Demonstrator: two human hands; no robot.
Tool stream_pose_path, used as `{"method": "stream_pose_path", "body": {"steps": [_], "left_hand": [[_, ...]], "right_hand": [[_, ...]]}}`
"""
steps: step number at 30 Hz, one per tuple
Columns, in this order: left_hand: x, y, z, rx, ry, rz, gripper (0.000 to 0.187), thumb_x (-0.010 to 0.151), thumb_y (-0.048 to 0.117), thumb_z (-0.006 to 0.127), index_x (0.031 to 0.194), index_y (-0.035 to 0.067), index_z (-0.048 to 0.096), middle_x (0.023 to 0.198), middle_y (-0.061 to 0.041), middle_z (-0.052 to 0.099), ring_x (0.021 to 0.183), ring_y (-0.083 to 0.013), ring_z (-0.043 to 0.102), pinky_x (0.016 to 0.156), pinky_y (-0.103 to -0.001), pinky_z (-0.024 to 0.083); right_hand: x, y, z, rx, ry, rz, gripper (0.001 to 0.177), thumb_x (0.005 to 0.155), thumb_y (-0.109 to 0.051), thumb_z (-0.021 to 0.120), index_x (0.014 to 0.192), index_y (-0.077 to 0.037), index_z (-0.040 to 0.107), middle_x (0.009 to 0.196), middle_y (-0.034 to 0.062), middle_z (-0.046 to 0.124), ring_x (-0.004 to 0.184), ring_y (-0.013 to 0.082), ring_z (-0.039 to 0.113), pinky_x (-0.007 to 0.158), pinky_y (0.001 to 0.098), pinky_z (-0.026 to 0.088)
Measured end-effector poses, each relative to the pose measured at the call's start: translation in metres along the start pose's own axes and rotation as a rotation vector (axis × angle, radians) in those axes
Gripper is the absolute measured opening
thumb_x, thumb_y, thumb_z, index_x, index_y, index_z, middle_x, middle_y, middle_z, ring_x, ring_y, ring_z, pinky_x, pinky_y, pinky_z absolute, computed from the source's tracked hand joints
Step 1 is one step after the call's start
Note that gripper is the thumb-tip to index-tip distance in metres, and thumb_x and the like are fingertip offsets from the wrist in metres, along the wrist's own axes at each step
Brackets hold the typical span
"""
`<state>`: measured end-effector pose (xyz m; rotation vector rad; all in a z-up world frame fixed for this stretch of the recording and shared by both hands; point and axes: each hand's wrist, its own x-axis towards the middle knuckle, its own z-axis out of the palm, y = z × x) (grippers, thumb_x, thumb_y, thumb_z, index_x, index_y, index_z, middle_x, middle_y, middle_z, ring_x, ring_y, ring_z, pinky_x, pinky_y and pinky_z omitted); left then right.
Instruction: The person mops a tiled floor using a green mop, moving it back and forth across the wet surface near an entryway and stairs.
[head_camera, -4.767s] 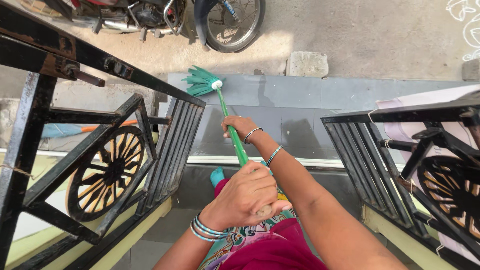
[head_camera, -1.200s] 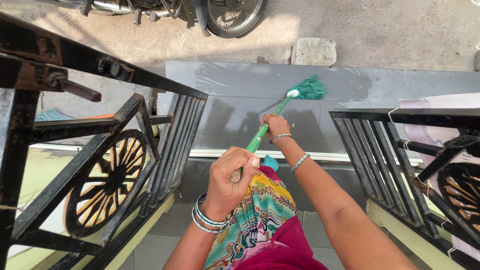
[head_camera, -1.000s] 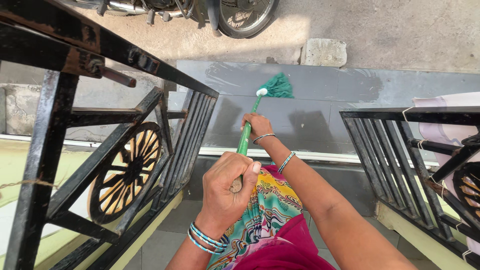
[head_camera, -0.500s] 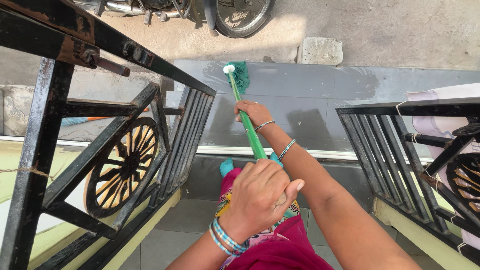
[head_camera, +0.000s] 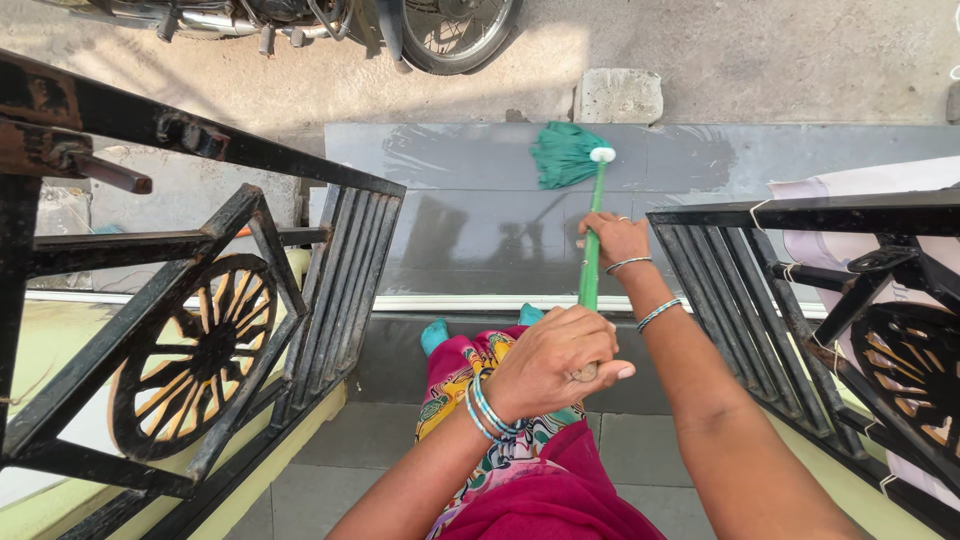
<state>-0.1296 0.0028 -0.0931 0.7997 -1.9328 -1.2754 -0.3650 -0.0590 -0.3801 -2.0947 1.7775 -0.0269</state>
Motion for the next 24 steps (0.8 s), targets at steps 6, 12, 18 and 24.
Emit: {"method": "stream_pose_path", "body": {"steps": [6,12,18,24], "left_hand": [[0.044,-0.038,0.041,-0.13,0.059,0.056,0.026,0.1,0.024,0.071,0.084,0.011,0.056,0.095,0.0,0.064,0.104,-0.0219,0.066,0.092,-0.038,0.049],[0.034,-0.051,0.068,-0.239,0.057,-0.041,0.028,0.101,0.024,0.069,0.084,0.008,0.053,0.096,-0.002,0.064,0.105,-0.0223,0.065,0.093,-0.038,0.049],[0.01,-0.035,0.054,-0.187,0.117,-0.072,0.029,0.103,0.023,0.069,0.084,0.007,0.053,0.094,-0.004,0.062,0.104,-0.0244,0.066,0.094,-0.038,0.052],[0.007,0.024,-0.002,0.06,0.187,-0.156,0.022,0.096,0.015,0.072,0.084,0.004,0.058,0.085,-0.008,0.063,0.084,-0.0276,0.064,0.077,-0.039,0.05]], "right_hand": [[0.0,0.104,-0.011,-0.158,0.079,0.214,0.012,0.09,-0.027,0.073,0.102,-0.031,0.069,0.105,-0.0023,0.072,0.091,0.0282,0.072,0.081,0.0549,0.039],[-0.017,0.147,-0.008,-0.124,0.114,0.262,0.019,0.08,-0.015,0.076,0.095,-0.025,0.071,0.116,0.0033,0.071,0.09,0.0325,0.072,0.08,0.0553,0.045],[-0.034,0.11,0.032,0.124,0.13,0.245,0.022,0.08,-0.017,0.082,0.098,-0.019,0.07,0.117,0.0074,0.068,0.092,0.036,0.07,0.08,0.0456,0.056],[-0.015,-0.009,0.046,0.354,0.126,0.13,0.022,0.073,-0.021,0.084,0.09,-0.017,0.07,0.104,0.0092,0.068,0.089,0.0359,0.069,0.077,0.0451,0.055]]}}
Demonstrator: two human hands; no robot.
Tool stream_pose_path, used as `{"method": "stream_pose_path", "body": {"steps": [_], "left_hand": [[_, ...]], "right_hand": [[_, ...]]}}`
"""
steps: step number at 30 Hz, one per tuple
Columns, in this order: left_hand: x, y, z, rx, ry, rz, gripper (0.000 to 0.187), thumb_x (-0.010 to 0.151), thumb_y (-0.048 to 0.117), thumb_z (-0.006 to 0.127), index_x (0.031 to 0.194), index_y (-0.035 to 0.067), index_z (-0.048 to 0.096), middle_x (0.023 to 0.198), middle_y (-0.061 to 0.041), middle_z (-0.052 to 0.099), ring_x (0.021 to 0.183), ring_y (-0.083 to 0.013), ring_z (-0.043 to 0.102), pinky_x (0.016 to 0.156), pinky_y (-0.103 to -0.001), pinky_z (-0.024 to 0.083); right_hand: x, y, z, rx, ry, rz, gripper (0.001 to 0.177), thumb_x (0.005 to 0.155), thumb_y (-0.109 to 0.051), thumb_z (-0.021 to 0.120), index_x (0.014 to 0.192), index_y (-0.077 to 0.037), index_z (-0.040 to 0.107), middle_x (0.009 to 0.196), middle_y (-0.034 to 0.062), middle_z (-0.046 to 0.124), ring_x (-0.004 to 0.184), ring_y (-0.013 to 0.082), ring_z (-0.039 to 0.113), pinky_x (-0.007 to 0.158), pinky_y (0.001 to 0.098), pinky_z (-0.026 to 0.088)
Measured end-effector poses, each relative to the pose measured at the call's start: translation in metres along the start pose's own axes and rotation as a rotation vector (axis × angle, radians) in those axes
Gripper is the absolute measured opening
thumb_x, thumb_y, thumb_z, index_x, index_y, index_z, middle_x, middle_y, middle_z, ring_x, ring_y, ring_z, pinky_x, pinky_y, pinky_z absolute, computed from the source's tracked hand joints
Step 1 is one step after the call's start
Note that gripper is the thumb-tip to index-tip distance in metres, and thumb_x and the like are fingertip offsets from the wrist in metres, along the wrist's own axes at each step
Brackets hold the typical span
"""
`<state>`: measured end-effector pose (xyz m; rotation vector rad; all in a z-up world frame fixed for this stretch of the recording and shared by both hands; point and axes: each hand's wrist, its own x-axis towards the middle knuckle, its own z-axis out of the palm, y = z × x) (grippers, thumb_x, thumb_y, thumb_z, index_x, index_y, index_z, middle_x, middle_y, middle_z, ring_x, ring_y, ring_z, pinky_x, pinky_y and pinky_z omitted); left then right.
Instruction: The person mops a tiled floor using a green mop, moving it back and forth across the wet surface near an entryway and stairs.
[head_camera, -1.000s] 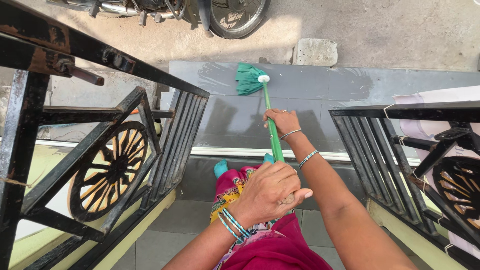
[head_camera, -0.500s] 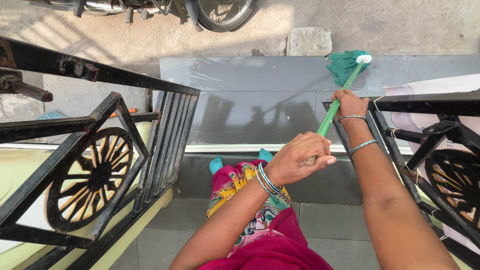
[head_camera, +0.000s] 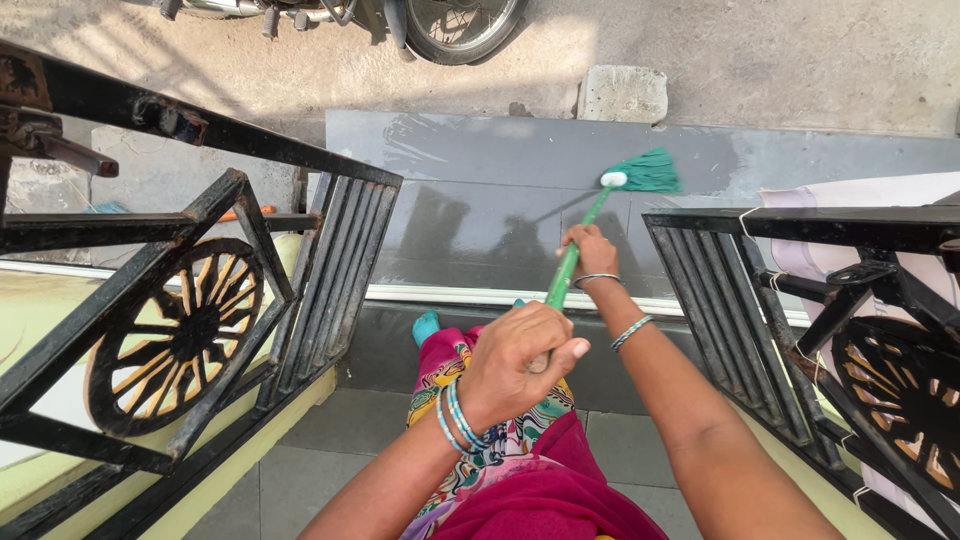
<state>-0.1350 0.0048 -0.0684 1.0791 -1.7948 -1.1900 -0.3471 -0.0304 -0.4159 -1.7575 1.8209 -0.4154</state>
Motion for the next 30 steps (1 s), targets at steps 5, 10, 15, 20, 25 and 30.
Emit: {"method": "stream_pose_path", "body": {"steps": [5,10,15,20,25,30], "left_hand": [[-0.008,0.051,-0.037,0.126,0.156,-0.001,0.024,0.096,0.012,0.07,0.079,0.004,0.057,0.079,-0.007,0.063,0.076,-0.0266,0.063,0.069,-0.038,0.047],[-0.018,0.084,-0.034,0.282,0.192,0.035,0.029,0.095,0.015,0.072,0.072,0.008,0.054,0.07,-0.006,0.056,0.068,-0.0262,0.056,0.063,-0.04,0.04],[-0.027,0.101,-0.04,0.35,0.173,0.125,0.032,0.094,0.02,0.075,0.073,0.009,0.055,0.067,-0.007,0.05,0.066,-0.0268,0.052,0.062,-0.041,0.038],[-0.051,0.125,-0.057,0.348,0.11,0.237,0.034,0.094,0.023,0.077,0.073,0.009,0.054,0.07,-0.005,0.053,0.067,-0.0252,0.053,0.061,-0.039,0.039],[-0.1,0.162,-0.098,0.28,0.056,0.391,0.037,0.095,0.026,0.081,0.075,0.01,0.053,0.072,-0.003,0.054,0.068,-0.0225,0.058,0.062,-0.035,0.042],[-0.168,0.177,-0.133,0.207,0.006,0.508,0.035,0.083,0.027,0.083,0.069,0.011,0.055,0.065,-0.001,0.059,0.06,-0.0178,0.064,0.054,-0.032,0.037]], "right_hand": [[0.001,-0.103,0.015,0.19,-0.034,-0.118,0.02,0.076,-0.019,0.081,0.091,-0.017,0.069,0.101,0.0071,0.069,0.089,0.0344,0.069,0.076,0.0459,0.054],[0.002,-0.168,0.002,0.334,-0.195,-0.201,0.023,0.079,-0.022,0.08,0.097,-0.016,0.066,0.101,0.0058,0.068,0.089,0.0311,0.069,0.076,0.0435,0.054],[-0.001,-0.217,-0.02,0.348,-0.265,-0.241,0.023,0.081,-0.025,0.08,0.098,-0.017,0.068,0.105,0.0038,0.069,0.088,0.0316,0.068,0.075,0.0441,0.053],[-0.024,-0.24,-0.048,0.329,-0.198,-0.27,0.022,0.082,-0.026,0.08,0.097,-0.015,0.067,0.106,0.003,0.071,0.088,0.0327,0.069,0.074,0.0441,0.053],[-0.07,-0.252,-0.059,0.417,0.085,-0.599,0.025,0.081,-0.023,0.081,0.09,-0.011,0.061,0.099,0.0078,0.07,0.1,0.037,0.07,0.081,0.0453,0.054],[-0.154,-0.261,-0.045,0.366,0.03,-0.411,0.027,0.083,-0.022,0.082,0.085,-0.008,0.06,0.081,0.01,0.065,0.082,0.0377,0.065,0.072,0.0477,0.05]]}}
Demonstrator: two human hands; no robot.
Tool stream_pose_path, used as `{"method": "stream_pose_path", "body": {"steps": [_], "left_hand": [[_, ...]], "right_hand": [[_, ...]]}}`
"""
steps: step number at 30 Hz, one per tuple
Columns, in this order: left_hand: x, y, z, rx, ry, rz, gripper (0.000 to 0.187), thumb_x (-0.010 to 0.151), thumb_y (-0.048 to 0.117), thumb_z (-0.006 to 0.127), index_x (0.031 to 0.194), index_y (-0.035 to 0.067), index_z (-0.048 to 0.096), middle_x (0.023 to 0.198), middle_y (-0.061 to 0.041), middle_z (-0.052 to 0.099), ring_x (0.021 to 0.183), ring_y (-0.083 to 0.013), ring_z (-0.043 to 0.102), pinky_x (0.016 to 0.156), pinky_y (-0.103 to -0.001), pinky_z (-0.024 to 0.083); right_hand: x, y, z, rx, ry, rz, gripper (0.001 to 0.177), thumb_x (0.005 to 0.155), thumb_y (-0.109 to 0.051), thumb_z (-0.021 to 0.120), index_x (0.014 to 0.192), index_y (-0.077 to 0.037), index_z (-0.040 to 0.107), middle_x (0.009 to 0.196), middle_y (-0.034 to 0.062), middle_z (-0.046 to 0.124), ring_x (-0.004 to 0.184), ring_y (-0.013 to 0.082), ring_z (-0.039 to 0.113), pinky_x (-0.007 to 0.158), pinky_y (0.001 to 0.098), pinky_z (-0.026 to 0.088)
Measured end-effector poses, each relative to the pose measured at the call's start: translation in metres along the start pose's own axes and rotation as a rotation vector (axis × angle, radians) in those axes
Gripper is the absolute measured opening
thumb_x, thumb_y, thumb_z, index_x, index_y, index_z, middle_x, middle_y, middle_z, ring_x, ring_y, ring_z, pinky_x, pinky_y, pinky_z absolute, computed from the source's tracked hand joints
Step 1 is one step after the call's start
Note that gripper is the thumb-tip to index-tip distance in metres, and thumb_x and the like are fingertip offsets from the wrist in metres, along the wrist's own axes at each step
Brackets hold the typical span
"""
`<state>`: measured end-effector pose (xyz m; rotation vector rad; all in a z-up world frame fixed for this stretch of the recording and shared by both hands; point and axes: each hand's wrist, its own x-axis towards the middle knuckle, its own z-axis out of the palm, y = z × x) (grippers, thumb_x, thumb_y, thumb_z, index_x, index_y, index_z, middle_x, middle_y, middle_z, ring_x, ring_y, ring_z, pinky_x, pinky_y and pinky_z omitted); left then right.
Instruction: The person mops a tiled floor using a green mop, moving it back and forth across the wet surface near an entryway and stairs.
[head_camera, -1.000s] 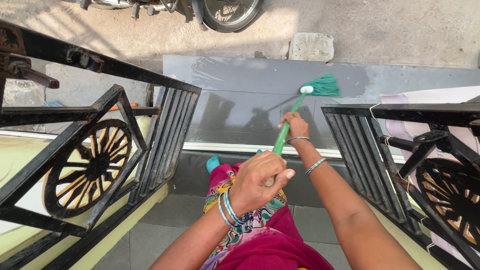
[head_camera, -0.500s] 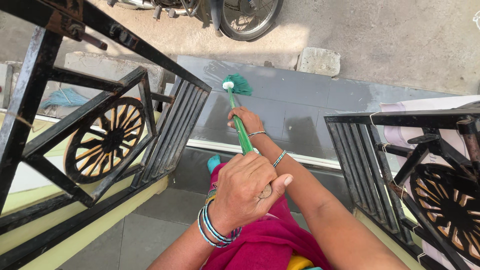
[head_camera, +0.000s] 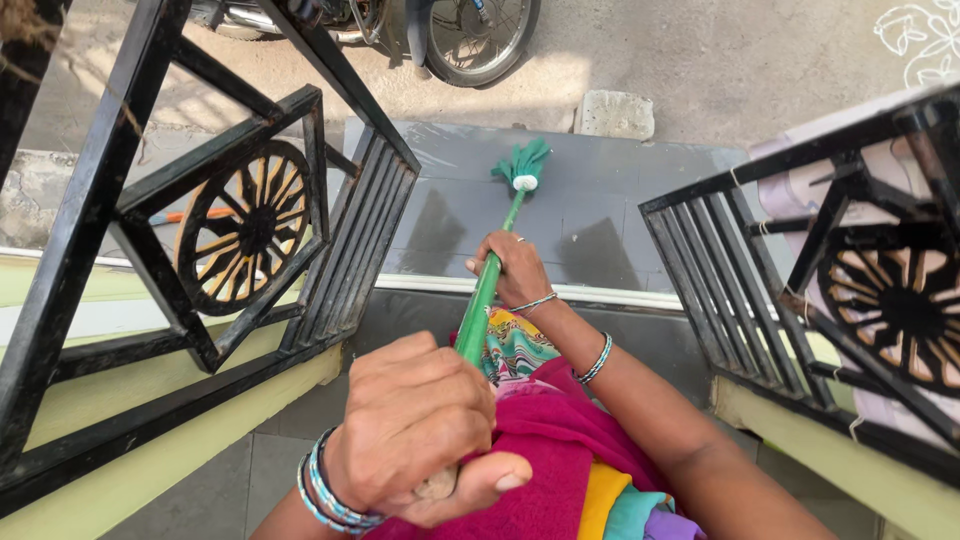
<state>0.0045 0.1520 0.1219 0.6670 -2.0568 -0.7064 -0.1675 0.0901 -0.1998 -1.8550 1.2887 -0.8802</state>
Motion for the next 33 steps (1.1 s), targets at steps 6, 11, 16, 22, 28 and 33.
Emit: {"method": "stream_pose_path", "body": {"steps": [6,11,16,22,28,33], "left_hand": [[-0.104,0.021,0.027,-0.101,-0.054,-0.014,0.036,0.087,0.027,0.084,0.076,0.01,0.054,0.07,-0.002,0.053,0.063,-0.0223,0.053,0.066,-0.038,0.037],[-0.18,0.065,0.004,-0.146,-0.03,0.01,0.033,0.088,0.01,0.076,0.071,0.01,0.048,0.068,-0.003,0.049,0.062,-0.0229,0.049,0.068,-0.038,0.039],[-0.208,0.094,-0.022,-0.108,-0.002,-0.044,0.033,0.086,0.002,0.073,0.067,0.008,0.047,0.065,-0.005,0.047,0.059,-0.0236,0.047,0.063,-0.038,0.035],[-0.218,0.117,-0.016,0.07,0.037,-0.118,0.037,0.086,0.01,0.078,0.066,0.009,0.048,0.062,-0.004,0.046,0.058,-0.0233,0.047,0.06,-0.038,0.037],[-0.207,0.127,0.024,0.116,-0.032,-0.068,0.038,0.091,0.022,0.085,0.072,0.01,0.054,0.066,-0.002,0.05,0.063,-0.0212,0.052,0.062,-0.036,0.04],[-0.187,0.139,0.071,0.073,-0.108,0.029,0.042,0.093,0.024,0.084,0.07,0.011,0.051,0.069,-0.002,0.051,0.065,-0.0209,0.053,0.063,-0.037,0.038]], "right_hand": [[-0.109,0.004,0.036,-0.117,-0.014,0.153,0.027,0.083,-0.021,0.081,0.083,-0.006,0.058,0.081,0.0112,0.063,0.082,0.0374,0.063,0.072,0.0474,0.05],[-0.141,-0.033,0.088,-0.126,0.054,0.022,0.026,0.083,-0.019,0.079,0.08,-0.006,0.056,0.08,0.0116,0.061,0.081,0.0372,0.06,0.074,0.0469,0.047],[-0.131,-0.065,0.146,-0.011,0.016,-0.06,0.026,0.084,-0.02,0.08,0.082,-0.006,0.058,0.082,0.0131,0.06,0.081,0.0373,0.058,0.075,0.0462,0.046],[-0.131,-0.07,0.204,0.116,-0.338,-0.109,0.028,0.084,-0.029,0.079,0.084,-0.008,0.061,0.087,0.0098,0.064,0.084,0.0343,0.063,0.075,0.0443,0.05],[-0.155,-0.064,0.162,-0.018,-0.587,-0.126,0.036,0.084,-0.041,0.078,0.082,-0.009,0.062,0.088,0.0091,0.065,0.086,0.0345,0.064,0.075,0.046,0.05],[-0.189,-0.033,0.085,-0.096,-0.56,-0.169,0.039,0.086,-0.044,0.075,0.081,-0.009,0.061,0.085,0.0103,0.062,0.087,0.0346,0.063,0.076,0.0461,0.049]]}}
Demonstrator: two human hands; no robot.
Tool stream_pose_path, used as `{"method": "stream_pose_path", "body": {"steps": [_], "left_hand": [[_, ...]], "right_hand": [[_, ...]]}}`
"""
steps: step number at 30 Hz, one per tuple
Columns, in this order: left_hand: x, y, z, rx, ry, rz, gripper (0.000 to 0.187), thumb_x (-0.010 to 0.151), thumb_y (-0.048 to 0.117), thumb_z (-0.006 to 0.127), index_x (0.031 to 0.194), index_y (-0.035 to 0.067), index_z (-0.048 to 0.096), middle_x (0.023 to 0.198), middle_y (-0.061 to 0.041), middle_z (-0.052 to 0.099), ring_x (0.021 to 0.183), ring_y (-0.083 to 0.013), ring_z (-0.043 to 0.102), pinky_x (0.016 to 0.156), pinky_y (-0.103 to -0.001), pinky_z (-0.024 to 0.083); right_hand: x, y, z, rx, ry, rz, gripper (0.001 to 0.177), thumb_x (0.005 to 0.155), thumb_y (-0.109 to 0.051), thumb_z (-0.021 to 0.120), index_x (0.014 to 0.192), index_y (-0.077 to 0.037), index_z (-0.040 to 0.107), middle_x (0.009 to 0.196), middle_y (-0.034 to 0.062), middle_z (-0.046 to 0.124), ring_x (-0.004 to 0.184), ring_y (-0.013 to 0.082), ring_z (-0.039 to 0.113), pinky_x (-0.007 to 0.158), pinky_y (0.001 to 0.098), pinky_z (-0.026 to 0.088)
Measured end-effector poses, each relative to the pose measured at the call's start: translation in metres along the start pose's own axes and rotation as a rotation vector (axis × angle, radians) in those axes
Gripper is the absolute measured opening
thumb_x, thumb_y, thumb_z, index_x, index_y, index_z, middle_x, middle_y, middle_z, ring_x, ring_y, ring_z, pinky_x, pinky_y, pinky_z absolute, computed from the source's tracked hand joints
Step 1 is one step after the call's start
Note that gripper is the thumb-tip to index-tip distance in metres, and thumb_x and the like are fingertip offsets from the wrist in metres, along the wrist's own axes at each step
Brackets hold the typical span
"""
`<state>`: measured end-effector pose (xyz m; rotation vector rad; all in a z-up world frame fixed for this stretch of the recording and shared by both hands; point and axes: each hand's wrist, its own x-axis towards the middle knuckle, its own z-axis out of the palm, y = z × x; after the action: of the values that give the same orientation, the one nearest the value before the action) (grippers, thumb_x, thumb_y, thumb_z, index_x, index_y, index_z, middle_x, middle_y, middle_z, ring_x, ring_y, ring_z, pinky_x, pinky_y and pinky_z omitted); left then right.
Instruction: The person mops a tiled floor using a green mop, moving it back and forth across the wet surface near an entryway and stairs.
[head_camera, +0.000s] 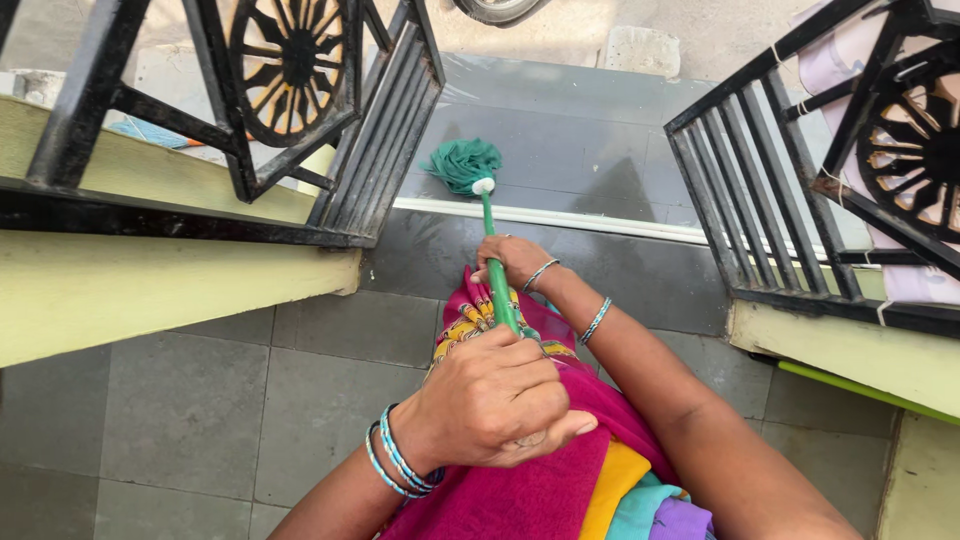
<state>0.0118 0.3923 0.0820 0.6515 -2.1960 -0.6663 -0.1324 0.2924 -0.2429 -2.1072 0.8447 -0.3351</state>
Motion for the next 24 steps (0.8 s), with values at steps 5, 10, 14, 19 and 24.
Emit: {"method": "stream_pose_path", "body": {"steps": [5,10,14,19,24], "left_hand": [[0.033,0.001,0.051,-0.129,-0.068,0.052,0.039,0.097,0.025,0.079,0.074,0.011,0.051,0.073,-0.002,0.051,0.073,-0.0208,0.055,0.069,-0.037,0.04],[0.052,-0.018,0.089,-0.232,-0.155,0.057,0.04,0.096,0.026,0.078,0.071,0.01,0.05,0.072,-0.003,0.048,0.072,-0.0211,0.054,0.073,-0.037,0.042],[0.055,-0.042,0.109,-0.313,-0.176,0.01,0.037,0.096,0.027,0.077,0.074,0.01,0.052,0.08,-0.001,0.058,0.086,-0.0193,0.064,0.084,-0.036,0.046],[0.05,-0.073,0.126,-0.529,-0.044,-0.283,0.023,0.091,0.022,0.075,0.083,0.006,0.061,0.097,-0.006,0.069,0.099,-0.0237,0.067,0.091,-0.037,0.048],[0.052,-0.089,0.156,-0.8,0.232,-0.519,0.022,0.099,0.012,0.071,0.08,0.003,0.063,0.084,-0.005,0.065,0.093,-0.0201,0.065,0.095,-0.038,0.052]], "right_hand": [[-0.079,0.043,-0.049,-0.083,0.09,0.134,0.037,0.086,-0.043,0.074,0.083,-0.008,0.061,0.084,0.0111,0.061,0.085,0.0348,0.062,0.075,0.0465,0.049],[-0.152,0.075,-0.073,-0.168,0.256,0.356,0.033,0.087,-0.041,0.074,0.083,-0.01,0.062,0.085,0.0071,0.065,0.086,0.0335,0.064,0.07,0.0474,0.048],[-0.195,0.094,-0.062,-0.224,0.461,0.589,0.03,0.086,-0.038,0.077,0.083,-0.012,0.064,0.083,0.0057,0.065,0.088,0.0328,0.064,0.071,0.0509,0.045],[-0.205,0.145,-0.034,-0.216,0.734,0.681,0.027,0.08,-0.031,0.08,0.092,-0.013,0.065,0.1,0.0131,0.065,0.1,0.0378,0.061,0.081,0.0508,0.048],[-0.176,0.189,-0.01,-0.105,0.835,0.803,0.037,0.079,-0.029,0.086,0.1,-0.012,0.063,0.101,0.019,0.064,0.111,0.0465,0.055,0.087,0.0506,0.048]]}}
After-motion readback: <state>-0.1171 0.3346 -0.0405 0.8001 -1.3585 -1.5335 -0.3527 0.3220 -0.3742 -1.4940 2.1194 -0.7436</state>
